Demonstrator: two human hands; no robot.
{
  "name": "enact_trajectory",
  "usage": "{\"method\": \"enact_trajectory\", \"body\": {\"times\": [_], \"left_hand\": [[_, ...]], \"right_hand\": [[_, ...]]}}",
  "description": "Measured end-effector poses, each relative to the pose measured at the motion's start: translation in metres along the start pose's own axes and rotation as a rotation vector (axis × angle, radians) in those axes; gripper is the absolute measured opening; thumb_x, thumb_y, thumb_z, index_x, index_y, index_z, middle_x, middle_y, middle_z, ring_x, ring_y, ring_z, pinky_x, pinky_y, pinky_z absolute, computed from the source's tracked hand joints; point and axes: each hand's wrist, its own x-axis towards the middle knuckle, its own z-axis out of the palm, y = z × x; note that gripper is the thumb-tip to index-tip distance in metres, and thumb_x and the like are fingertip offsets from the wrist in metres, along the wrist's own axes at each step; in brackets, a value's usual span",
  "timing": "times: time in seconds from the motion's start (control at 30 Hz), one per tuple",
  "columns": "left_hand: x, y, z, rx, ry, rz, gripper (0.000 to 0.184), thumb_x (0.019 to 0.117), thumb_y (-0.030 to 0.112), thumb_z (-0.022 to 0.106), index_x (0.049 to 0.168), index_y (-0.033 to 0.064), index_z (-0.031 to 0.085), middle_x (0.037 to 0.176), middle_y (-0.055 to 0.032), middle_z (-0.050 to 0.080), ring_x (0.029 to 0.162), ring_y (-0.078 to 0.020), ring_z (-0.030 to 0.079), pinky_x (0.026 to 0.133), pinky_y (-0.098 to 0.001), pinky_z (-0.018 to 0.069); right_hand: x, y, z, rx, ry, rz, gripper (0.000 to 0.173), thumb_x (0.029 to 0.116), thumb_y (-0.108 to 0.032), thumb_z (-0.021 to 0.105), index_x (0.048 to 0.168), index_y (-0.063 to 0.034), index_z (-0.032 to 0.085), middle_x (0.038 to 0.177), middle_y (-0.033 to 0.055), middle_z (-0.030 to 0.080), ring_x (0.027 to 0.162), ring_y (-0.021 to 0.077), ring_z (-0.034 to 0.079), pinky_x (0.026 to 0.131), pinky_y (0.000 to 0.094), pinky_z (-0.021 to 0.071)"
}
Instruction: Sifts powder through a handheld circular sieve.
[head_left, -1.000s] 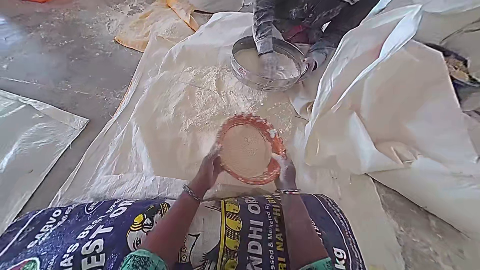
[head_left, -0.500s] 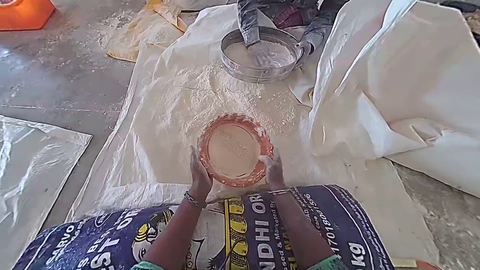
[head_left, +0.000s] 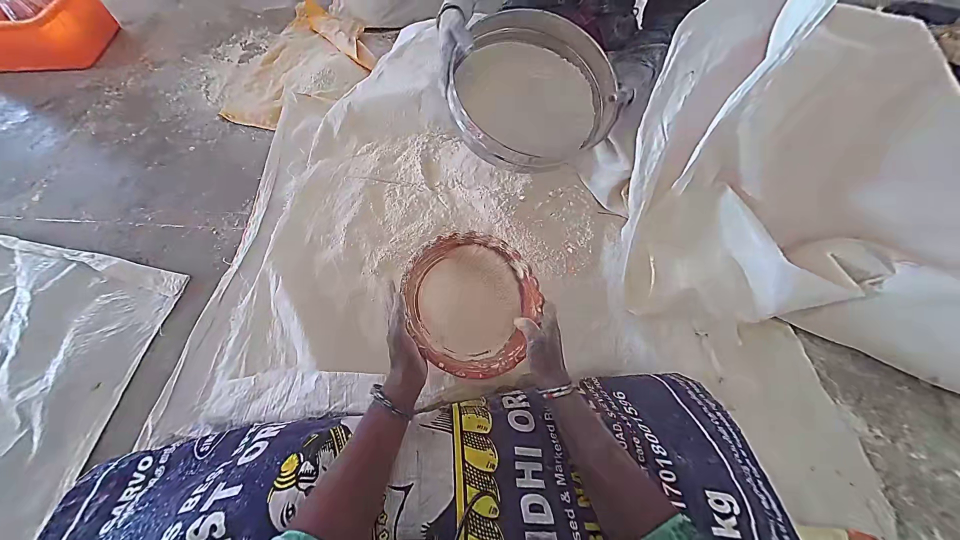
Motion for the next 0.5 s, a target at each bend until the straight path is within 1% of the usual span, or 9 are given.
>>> {"method": "enact_trajectory", "body": {"times": [0.03,0.1,0.17,0.23,0.27,0.3,0.37,0.43,0.5], "left_hand": [[0.000,0.000,0.000,0.023,-0.046,0.009,0.057,0.1105,0.029,0.017,0.162,0.0054,0.012,0.167,-0.0173,0.019,0.149,-0.0225,0.031,0.119,-0.0388,0.0308],[0.004,0.009,-0.003,-0.023,-0.063,-0.053,0.058,0.1108,0.035,0.011,0.164,0.0113,0.005,0.169,-0.0145,0.014,0.152,-0.0260,0.025,0.118,-0.0468,0.0297],[0.005,0.012,-0.003,-0.064,0.000,-0.085,0.057,0.1116,0.036,0.012,0.164,0.0134,0.008,0.169,-0.0134,0.015,0.154,-0.0277,0.022,0.119,-0.0517,0.0282],[-0.002,0.006,-0.001,-0.013,-0.046,-0.051,0.057,0.1106,0.031,0.015,0.162,0.0057,0.014,0.166,-0.0168,0.021,0.149,-0.0239,0.030,0.118,-0.0443,0.0314],[-0.007,0.004,0.004,0.008,-0.029,-0.041,0.054,0.1114,0.029,0.019,0.159,0.0038,0.022,0.161,-0.0165,0.031,0.143,-0.0199,0.039,0.114,-0.0386,0.0369],[-0.008,0.003,0.004,0.007,-0.032,-0.036,0.054,0.1114,0.029,0.019,0.159,0.0042,0.023,0.160,-0.0160,0.032,0.141,-0.0192,0.040,0.113,-0.0373,0.0374],[0.000,0.010,-0.003,-0.030,-0.047,-0.066,0.059,0.1112,0.037,0.014,0.163,0.0083,0.012,0.167,-0.0158,0.018,0.151,-0.0267,0.027,0.117,-0.0487,0.0312],[0.006,0.014,-0.005,-0.086,0.031,-0.080,0.058,0.1114,0.040,0.014,0.163,0.0116,0.013,0.168,-0.0147,0.016,0.152,-0.0303,0.024,0.116,-0.0555,0.0309],[0.003,0.012,-0.002,-0.065,0.013,-0.061,0.056,0.1117,0.036,0.015,0.162,0.0107,0.017,0.166,-0.0149,0.025,0.149,-0.0261,0.033,0.115,-0.0485,0.0356]], "right_hand": [[0.000,0.001,0.001,0.016,0.006,0.013,0.069,0.0888,-0.010,0.053,0.151,0.0123,0.032,0.149,0.0332,0.044,0.136,0.0297,0.049,0.112,0.0384,0.0403],[0.010,0.001,-0.008,0.077,0.064,0.050,0.066,0.0922,-0.005,0.054,0.152,0.0109,0.032,0.151,0.0310,0.042,0.137,0.0274,0.048,0.113,0.0365,0.0400],[0.015,0.000,-0.014,0.088,0.110,0.053,0.068,0.0918,-0.003,0.052,0.154,0.0103,0.028,0.154,0.0315,0.038,0.139,0.0276,0.045,0.114,0.0352,0.0376],[0.006,-0.001,-0.006,0.053,0.046,0.024,0.068,0.0914,-0.007,0.053,0.153,0.0111,0.030,0.151,0.0321,0.042,0.137,0.0287,0.048,0.113,0.0376,0.0402],[0.001,-0.001,-0.001,0.062,0.013,0.017,0.069,0.0904,-0.007,0.053,0.153,0.0124,0.029,0.152,0.0335,0.040,0.139,0.0301,0.046,0.114,0.0383,0.0382],[0.001,0.000,0.000,0.088,0.018,0.021,0.069,0.0901,-0.007,0.053,0.152,0.0119,0.030,0.151,0.0326,0.041,0.138,0.0287,0.047,0.113,0.0368,0.0390],[0.011,-0.001,-0.008,0.136,0.104,0.028,0.067,0.0906,-0.005,0.053,0.152,0.0100,0.031,0.149,0.0297,0.044,0.133,0.0249,0.051,0.110,0.0341,0.0429],[0.015,-0.002,-0.016,0.128,0.158,0.031,0.070,0.0909,-0.006,0.051,0.155,0.0091,0.026,0.153,0.0300,0.038,0.138,0.0255,0.046,0.113,0.0335,0.0391],[0.003,-0.006,-0.008,0.056,0.085,0.008,0.068,0.0938,-0.007,0.053,0.154,0.0120,0.027,0.152,0.0334,0.040,0.139,0.0306,0.046,0.115,0.0387,0.0389]]}}
